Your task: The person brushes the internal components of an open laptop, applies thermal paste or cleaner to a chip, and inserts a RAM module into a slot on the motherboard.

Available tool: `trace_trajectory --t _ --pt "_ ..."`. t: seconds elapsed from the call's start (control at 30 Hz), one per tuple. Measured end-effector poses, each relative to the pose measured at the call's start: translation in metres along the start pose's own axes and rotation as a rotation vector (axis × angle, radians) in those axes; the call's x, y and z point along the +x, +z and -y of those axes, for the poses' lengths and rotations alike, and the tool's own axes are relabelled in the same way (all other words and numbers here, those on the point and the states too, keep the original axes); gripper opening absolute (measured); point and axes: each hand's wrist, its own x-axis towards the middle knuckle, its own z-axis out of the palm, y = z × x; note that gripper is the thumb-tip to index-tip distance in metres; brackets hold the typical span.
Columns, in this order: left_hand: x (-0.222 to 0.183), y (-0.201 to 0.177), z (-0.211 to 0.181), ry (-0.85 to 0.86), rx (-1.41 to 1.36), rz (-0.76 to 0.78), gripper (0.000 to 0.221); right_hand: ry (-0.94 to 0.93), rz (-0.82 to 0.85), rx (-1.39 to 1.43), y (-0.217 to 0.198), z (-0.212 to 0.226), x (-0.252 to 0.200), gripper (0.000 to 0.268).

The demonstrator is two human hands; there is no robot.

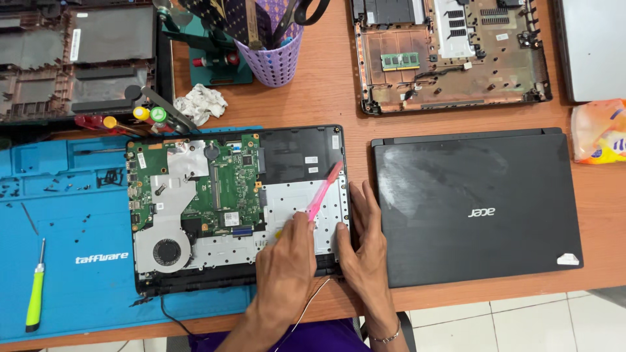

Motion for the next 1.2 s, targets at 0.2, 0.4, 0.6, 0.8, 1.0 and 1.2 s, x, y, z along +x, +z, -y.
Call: trace_trajectory --t 0.2,0.4,0.6,0.8,1.0,1.2 --pt "0.008 0.008 0.008 -0.092 0.047 0.132 0.006 0.004 -0.001 -0.002 -0.001 -0.001 0.000 0.075" --pt "0.013 -0.003 0.007 -0.232 0.091 0.142 0.016 0.022 -0.009 0.016 -0.001 -0.002 -0.002 0.077" --pt "0.007 0.004 0.001 -0.162 -0.057 0.120 0.008 0.051 -0.032 0.002 0.000 0.001 -0.001 0.082" --pt "0.014 0.007 -0.007 -0.035 -0.029 0.092 0.014 0.020 -0.021 -0.021 0.000 0.001 0.000 0.082" --pt "0.045 -0.003 0.008 -0.270 -0.049 0.227 0.014 0.021 -0.012 0.001 0.000 -0.001 0.000 0.080" --pt "0.052 -0.007 0.005 -0.181 -0.028 0.045 0.012 0.010 -0.021 -0.003 0.000 -0.003 0.001 0.080"
